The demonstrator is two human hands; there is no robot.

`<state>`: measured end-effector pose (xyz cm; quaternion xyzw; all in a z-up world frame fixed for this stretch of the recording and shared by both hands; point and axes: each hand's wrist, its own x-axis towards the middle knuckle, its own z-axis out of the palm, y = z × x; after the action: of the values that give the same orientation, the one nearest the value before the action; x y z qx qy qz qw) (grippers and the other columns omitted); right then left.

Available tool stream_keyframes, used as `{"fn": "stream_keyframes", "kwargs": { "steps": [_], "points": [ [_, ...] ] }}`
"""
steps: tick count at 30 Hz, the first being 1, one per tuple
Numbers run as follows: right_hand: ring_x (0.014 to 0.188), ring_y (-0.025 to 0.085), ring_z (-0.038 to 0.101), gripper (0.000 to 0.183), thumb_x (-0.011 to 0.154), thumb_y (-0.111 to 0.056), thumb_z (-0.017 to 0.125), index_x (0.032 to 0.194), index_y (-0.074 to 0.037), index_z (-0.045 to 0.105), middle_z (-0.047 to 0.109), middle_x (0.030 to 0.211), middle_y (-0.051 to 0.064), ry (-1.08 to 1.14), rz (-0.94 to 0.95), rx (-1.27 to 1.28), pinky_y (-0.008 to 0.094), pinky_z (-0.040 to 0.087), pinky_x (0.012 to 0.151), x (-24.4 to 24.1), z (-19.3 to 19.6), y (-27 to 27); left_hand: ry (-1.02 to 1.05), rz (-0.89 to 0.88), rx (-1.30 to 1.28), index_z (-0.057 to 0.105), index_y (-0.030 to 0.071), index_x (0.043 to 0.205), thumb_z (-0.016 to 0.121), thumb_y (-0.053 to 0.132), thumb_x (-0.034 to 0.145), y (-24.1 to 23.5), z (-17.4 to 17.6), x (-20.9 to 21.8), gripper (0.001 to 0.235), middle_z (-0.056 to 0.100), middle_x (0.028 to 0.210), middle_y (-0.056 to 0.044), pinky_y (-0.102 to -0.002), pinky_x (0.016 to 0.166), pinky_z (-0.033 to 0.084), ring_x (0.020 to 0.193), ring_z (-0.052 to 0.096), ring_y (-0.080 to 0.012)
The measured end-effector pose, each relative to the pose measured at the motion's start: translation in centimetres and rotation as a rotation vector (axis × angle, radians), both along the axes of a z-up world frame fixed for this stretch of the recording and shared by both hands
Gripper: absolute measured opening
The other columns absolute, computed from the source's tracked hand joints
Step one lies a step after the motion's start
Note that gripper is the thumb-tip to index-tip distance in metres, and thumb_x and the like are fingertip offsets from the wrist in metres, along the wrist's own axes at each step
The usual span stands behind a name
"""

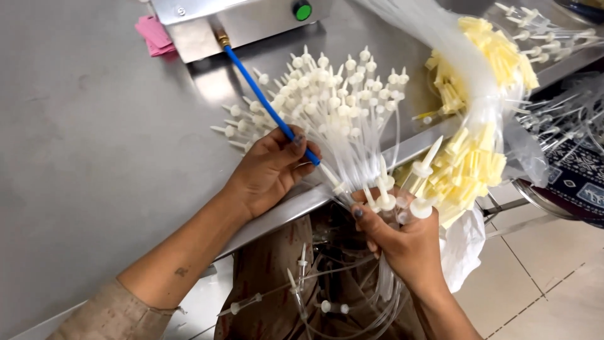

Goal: Manufacturing and bundling plastic components for personal care or medical products at a workstation.

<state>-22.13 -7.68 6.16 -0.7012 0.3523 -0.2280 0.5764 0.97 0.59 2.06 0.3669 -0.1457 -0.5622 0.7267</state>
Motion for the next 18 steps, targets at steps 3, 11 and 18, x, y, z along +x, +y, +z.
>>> {"fn": "stream_keyframes", "kwargs": {
  "steps": [3,11,18],
  "points": [
    [0.045,0.008,0.055,0.021,0.087,-0.018,0.077,0.100,-0.001,0.077,0.067,0.061,0.003,0.051,0.027,-0.119,0.024,0.040,0.040,0.9,-0.2,0.1,0.029,-0.015,-0.040,0.063,0.016,0.103,0.075,0.018,0.091,0.0,-0.7,0.2,0.016,0.073,0.101,-0.005,-0.035,0.091,0.054,0.101,0.067,-0.0162],
    [0.060,0.005,0.062,0.022,0.086,-0.018,0.078,0.103,-0.005,0.078,0.074,0.073,0.000,0.067,0.006,-0.242,0.021,0.049,0.054,0.0,0.4,0.0,0.052,-0.003,-0.065,0.064,0.014,0.102,0.075,0.017,0.091,-0.1,-0.8,0.1,0.016,0.073,0.102,-0.006,-0.038,0.096,0.053,0.103,0.067,-0.0188],
    [0.072,0.007,0.067,0.021,0.088,-0.016,0.080,0.104,-0.004,0.073,0.076,0.087,0.003,-0.015,0.081,-0.429,0.022,0.053,0.063,3.1,0.0,-0.6,-0.019,0.010,-0.052,0.061,0.013,0.104,0.075,0.016,0.091,0.0,-0.8,0.1,0.020,0.074,0.100,-0.008,-0.036,0.091,0.057,0.096,0.069,-0.0184]
  ]
}}
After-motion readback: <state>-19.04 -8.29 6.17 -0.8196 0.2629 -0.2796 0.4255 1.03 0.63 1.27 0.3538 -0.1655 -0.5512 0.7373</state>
